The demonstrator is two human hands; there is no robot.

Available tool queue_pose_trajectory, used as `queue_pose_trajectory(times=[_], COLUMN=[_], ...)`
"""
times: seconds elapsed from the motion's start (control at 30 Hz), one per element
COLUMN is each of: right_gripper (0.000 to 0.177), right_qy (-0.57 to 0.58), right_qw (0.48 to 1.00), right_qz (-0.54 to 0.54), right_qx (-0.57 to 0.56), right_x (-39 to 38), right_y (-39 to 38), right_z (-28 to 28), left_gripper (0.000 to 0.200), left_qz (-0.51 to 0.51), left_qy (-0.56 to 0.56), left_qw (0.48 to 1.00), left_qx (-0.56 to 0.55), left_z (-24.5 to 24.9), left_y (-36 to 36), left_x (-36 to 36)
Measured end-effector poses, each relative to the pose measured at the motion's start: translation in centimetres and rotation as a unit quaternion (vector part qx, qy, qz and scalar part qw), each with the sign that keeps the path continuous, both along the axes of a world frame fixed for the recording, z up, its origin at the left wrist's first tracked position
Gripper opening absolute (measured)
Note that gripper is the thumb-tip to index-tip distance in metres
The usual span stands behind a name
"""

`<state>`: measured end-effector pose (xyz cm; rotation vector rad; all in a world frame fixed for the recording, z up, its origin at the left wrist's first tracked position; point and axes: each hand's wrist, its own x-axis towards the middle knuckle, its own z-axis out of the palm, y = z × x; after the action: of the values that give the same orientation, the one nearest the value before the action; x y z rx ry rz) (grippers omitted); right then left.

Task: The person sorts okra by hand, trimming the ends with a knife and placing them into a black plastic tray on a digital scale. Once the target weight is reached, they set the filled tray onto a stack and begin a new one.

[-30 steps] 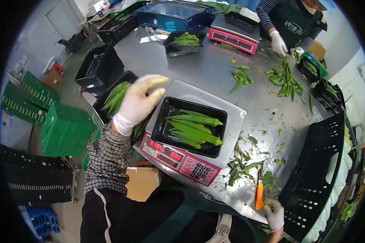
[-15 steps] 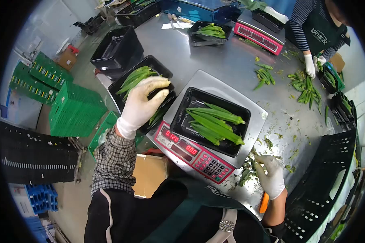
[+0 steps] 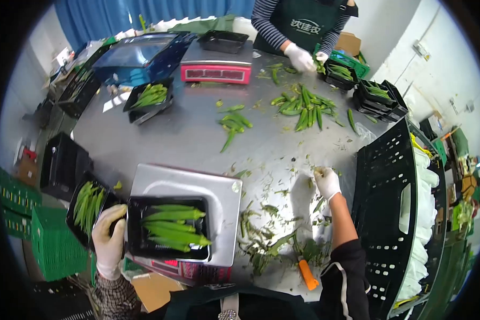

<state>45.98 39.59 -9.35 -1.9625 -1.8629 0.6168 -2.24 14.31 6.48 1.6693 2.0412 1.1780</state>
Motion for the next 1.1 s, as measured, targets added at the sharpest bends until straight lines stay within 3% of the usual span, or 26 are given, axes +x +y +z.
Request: queue_pose_trajectory(times=[0.1,0.47,0.6,0.73,0.83,0.87,0.93,0.97,1.1], right_gripper=[0.024,0.022,0.034,0.036,0.025,0.025,0.025,0.027,0.013], right_qy=[0.029,0.0,-0.025,-0.128,0.18,0.328,0.6,0.613,0.415], right_qw=[0.997,0.985,0.981,0.984,0.965,0.927,0.787,0.78,0.91], right_qz=[-0.078,-0.154,-0.158,-0.125,-0.192,-0.179,-0.138,-0.124,0.02], right_qx=[0.007,0.073,0.109,0.008,0.004,0.018,0.035,0.036,0.002], right_x=[1.9,2.1,1.0,0.8,3.1,3.9,3.3,2.1,-3.0], right_y=[5.8,20.6,22.8,23.7,24.8,25.1,23.9,23.5,21.9], right_z=[-2.0,-3.6,-4.0,-2.8,-4.6,-5.7,-5.0,-4.2,-0.9], left_gripper=[0.023,0.017,0.015,0.014,0.014,0.014,0.014,0.014,0.017], left_qz=[0.031,0.123,0.123,0.128,0.129,0.132,0.133,0.134,0.133], left_qy=[0.009,-0.006,0.009,0.013,0.017,0.014,0.019,0.027,0.013], left_qw=[0.999,0.99,0.989,0.988,0.988,0.988,0.987,0.986,0.987], left_qx=[-0.023,-0.07,-0.077,-0.082,-0.085,-0.085,-0.091,-0.099,-0.092], left_z=[-0.5,-1.1,-1.3,-1.2,-1.3,-1.4,-1.5,-1.2,-1.1], left_y=[0.6,2.1,2.2,2.5,2.5,2.4,2.3,2.5,2.6], left_x=[-0.1,0.5,0.6,1.0,0.9,0.6,0.7,1.0,1.2])
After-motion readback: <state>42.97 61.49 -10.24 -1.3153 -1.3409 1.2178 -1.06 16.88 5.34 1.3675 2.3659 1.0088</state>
